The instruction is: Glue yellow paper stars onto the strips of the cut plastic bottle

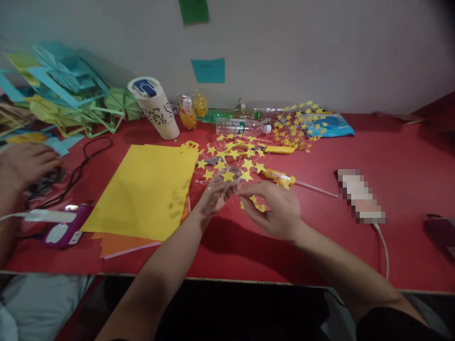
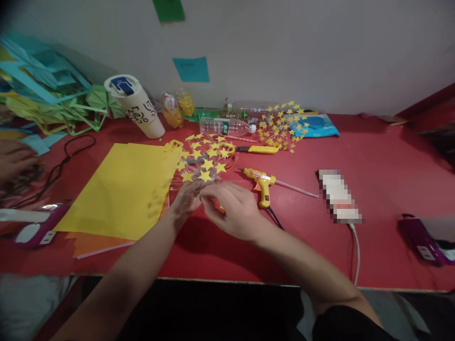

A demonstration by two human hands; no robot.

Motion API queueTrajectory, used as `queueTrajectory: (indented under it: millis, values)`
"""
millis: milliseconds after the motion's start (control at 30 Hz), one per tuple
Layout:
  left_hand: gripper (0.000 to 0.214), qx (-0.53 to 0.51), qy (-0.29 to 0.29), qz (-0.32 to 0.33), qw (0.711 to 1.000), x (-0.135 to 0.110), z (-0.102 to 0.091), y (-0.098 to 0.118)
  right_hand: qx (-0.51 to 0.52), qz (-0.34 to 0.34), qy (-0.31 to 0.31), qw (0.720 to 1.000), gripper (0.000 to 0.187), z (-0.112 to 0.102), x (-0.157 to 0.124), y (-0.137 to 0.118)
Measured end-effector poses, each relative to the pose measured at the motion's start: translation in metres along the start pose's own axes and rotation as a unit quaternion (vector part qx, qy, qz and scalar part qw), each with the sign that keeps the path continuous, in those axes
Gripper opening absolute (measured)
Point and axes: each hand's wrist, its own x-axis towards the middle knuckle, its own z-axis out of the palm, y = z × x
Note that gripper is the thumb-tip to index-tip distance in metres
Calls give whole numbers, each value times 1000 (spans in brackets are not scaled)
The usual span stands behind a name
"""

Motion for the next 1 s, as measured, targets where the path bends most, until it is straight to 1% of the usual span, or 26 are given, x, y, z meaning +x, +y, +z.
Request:
queueTrajectory:
  millis: [133,267,367,467,633,800,1000]
  values:
    - [24,23,-12,1,1000,0,-1,0,-7,1,1,1000,11,-1,0,0]
    - [25,27,0,-16,999,0,-4,-2,-10,-7,-1,1000,13,0,-1,1]
    - [25,13,15,-33,999,1,-7,-5,-18,-30,2,999,14,1,-3,3]
    - [24,10,23,-34,999,1,-7,-5,-25,-46,2,999,13,2,-3,4]
    - [25,8,46,-8,999,1,-2,-1,-19,-32,-15,999,12,2,-2,1]
    - [28,7,54,-1,999,1,-2,-2,-36,-22,-10,999,12,1,0,-1]
    - [27,10,37,-10,999,0,-5,-2,-44,-26,-4,999,14,-1,1,-1]
